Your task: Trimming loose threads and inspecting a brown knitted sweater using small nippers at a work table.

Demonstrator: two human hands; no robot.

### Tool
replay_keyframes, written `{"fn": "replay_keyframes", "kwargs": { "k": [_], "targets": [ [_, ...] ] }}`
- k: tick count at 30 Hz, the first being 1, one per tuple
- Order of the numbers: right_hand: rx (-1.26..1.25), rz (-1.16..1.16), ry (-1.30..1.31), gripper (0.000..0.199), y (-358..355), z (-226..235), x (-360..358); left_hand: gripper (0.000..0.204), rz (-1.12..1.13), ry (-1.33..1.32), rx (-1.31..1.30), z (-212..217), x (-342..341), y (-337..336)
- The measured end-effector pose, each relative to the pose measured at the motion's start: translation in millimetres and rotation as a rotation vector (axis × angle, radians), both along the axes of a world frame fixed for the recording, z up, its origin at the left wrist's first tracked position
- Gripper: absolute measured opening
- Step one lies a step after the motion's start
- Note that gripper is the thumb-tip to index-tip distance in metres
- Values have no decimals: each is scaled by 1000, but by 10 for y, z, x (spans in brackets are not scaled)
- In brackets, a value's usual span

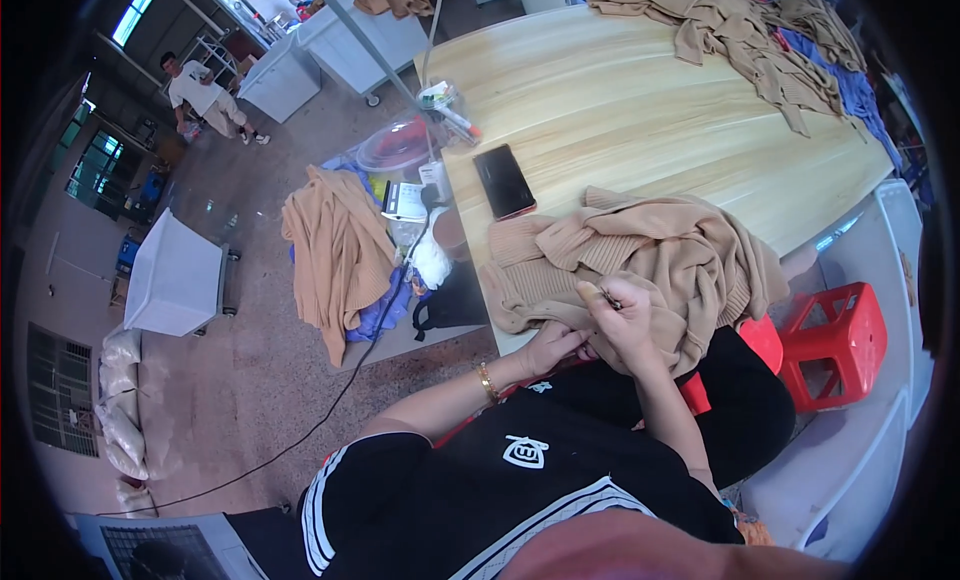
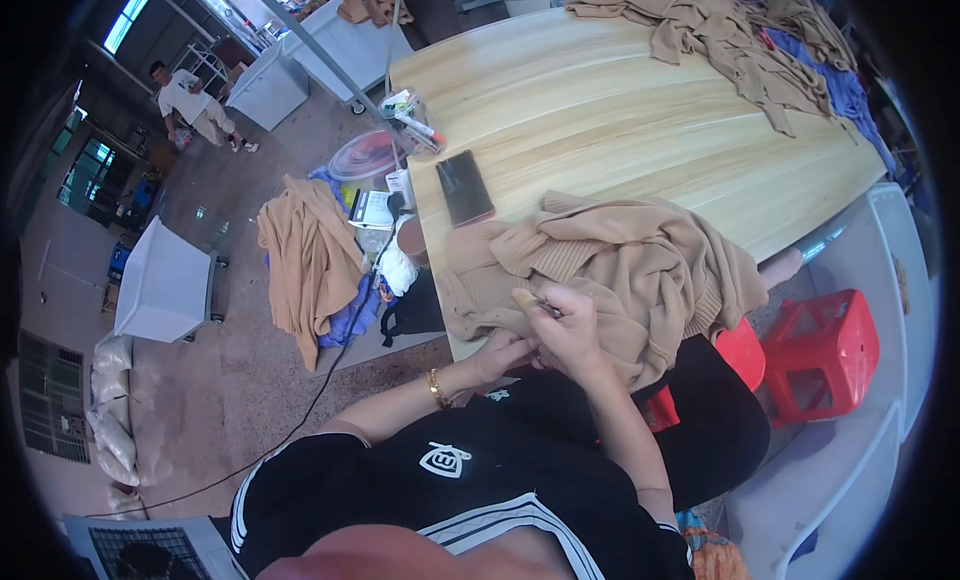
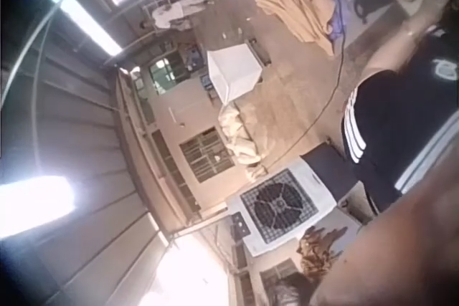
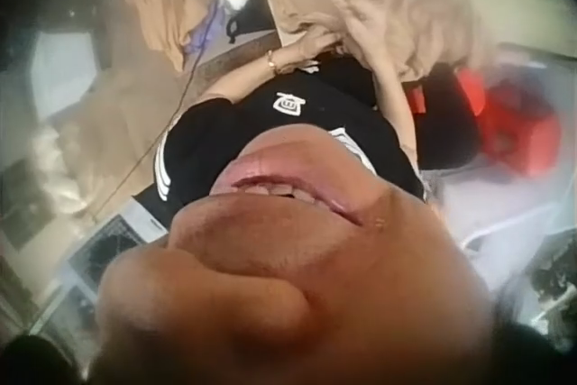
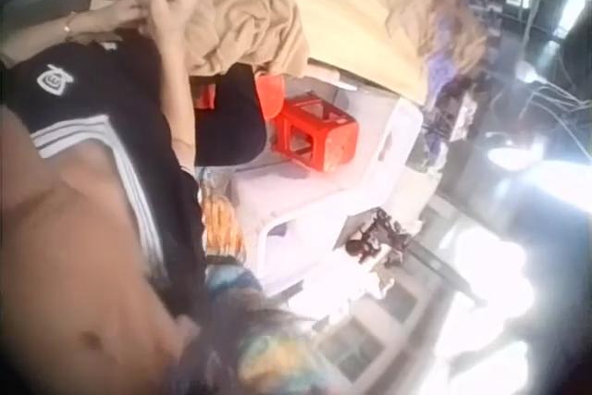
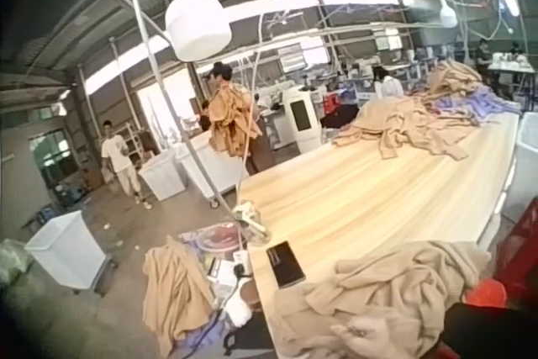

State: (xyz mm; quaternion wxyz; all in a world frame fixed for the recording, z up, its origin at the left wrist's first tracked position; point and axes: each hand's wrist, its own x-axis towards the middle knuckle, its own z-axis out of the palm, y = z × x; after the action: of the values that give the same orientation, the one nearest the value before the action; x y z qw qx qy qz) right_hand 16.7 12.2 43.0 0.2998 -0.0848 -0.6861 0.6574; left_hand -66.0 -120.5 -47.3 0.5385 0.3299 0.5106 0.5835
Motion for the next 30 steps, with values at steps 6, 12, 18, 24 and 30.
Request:
{"fn": "replay_keyframes", "kwargs": {
  "k": [6,12,18,24,30],
  "targets": [
    [23,-17,22,33,25,-147,76,33,0,159,-20,69,40,45],
    [35,-29,36,33,81,-241,142,27,51,222,-82,165,92,20],
    [281,-134,-22,32,425,-509,15,18,5,249,54,15,62,70],
    [146,-177,477,15,573,888,-50,22,-12,400,-28,10,45,65],
    [295,-214,63,21,1128,-678,-297,20,-8,403,41,196,105,143]
  ]
}}
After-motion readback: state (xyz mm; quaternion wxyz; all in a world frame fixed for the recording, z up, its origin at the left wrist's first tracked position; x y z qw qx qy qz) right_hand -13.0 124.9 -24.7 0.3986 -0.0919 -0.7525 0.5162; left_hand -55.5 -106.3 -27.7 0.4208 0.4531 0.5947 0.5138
